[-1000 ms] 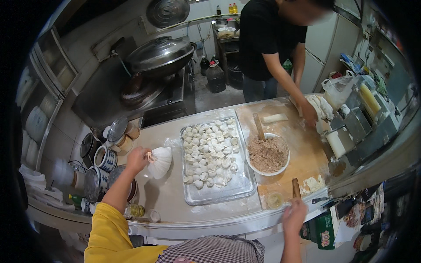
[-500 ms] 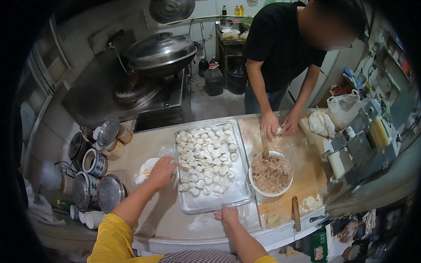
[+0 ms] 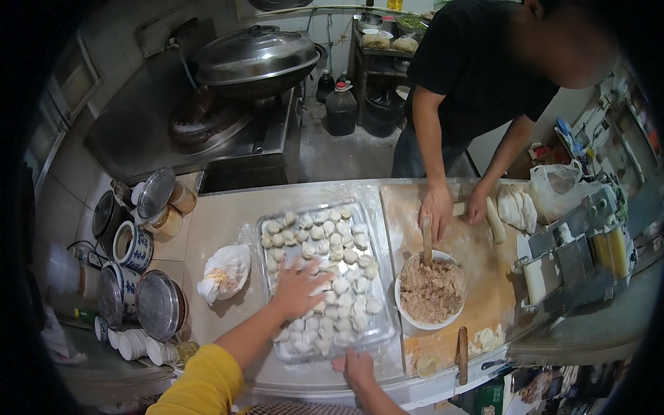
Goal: The person fills small dough circles with meat filling and folds them into dumplings, placing them on a metal tray. A coworker rolls dough and assists with filling nearby.
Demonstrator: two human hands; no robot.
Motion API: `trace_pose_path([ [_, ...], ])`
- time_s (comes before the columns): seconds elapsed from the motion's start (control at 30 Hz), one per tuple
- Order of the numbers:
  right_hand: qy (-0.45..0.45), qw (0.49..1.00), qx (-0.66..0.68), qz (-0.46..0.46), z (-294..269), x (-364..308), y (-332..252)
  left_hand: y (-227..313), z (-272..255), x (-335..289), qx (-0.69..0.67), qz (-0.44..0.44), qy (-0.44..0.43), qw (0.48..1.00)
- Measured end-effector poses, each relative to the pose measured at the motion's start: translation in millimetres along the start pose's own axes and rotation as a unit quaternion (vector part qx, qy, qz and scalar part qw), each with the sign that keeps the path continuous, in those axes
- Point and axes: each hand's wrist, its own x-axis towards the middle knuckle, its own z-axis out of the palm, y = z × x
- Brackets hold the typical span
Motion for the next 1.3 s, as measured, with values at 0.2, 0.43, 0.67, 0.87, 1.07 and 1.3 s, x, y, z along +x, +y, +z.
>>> trace_pose_path([
  [0.2,-0.009,1.000,-0.001,-0.025,17,6,-33,6,19,-12,-0.003,-0.040,0.059,0.997],
  [0.43,0.014,1.000,-0.003,-0.016,12,-2,-8,-64,-18,52,0.052,-0.085,0.108,0.989],
  [0.67,0.042,0.998,0.019,0.037,15,-26,-7,-5,7,94,0.027,-0.094,0.052,0.994],
  [0.87,0.019,1.000,-0.001,0.002,6,-8,-12,48,15,14,-0.027,0.045,0.025,0.998],
  [1.07,-0.042,0.997,-0.016,0.058,-6,-16,-6,22,-5,-73,-0.005,0.075,-0.070,0.995],
  [1.3,0.049,0.724,-0.631,-0.275,-53,-60,-21,-22,-47,-56,0.176,-0.060,0.022,0.982],
])
